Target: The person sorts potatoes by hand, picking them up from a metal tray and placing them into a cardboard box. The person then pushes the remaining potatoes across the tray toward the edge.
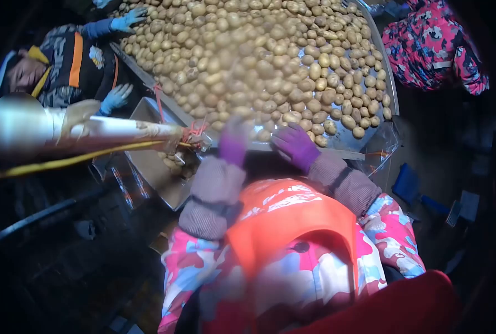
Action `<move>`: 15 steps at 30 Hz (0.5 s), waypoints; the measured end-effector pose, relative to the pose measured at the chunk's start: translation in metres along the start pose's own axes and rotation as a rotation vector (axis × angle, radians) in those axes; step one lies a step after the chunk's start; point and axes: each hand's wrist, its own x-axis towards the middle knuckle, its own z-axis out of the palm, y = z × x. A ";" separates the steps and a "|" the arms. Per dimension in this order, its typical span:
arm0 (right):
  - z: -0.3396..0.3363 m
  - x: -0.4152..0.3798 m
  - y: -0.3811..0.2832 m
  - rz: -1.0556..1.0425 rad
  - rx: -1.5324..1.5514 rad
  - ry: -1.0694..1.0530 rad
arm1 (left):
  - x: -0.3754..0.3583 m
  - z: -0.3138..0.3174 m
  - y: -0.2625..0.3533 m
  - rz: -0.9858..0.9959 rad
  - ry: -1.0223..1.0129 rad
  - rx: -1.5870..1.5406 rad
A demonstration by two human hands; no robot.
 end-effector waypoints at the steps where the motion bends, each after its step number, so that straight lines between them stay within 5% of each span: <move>1: -0.002 -0.012 0.004 0.059 0.008 -0.056 | 0.030 0.005 0.014 -0.051 0.030 -0.035; 4: -0.014 -0.042 0.017 0.137 0.013 -0.068 | 0.121 0.028 0.013 -0.170 0.103 0.579; 7: -0.032 -0.062 0.028 0.246 0.018 -0.055 | 0.170 0.035 0.024 -0.223 0.013 0.850; 11: -0.035 -0.108 0.050 0.507 0.085 -0.052 | 0.193 0.025 0.043 -0.175 -0.061 0.993; 15: -0.046 -0.129 0.066 0.499 0.074 0.065 | 0.195 0.011 0.057 -0.093 -0.019 0.892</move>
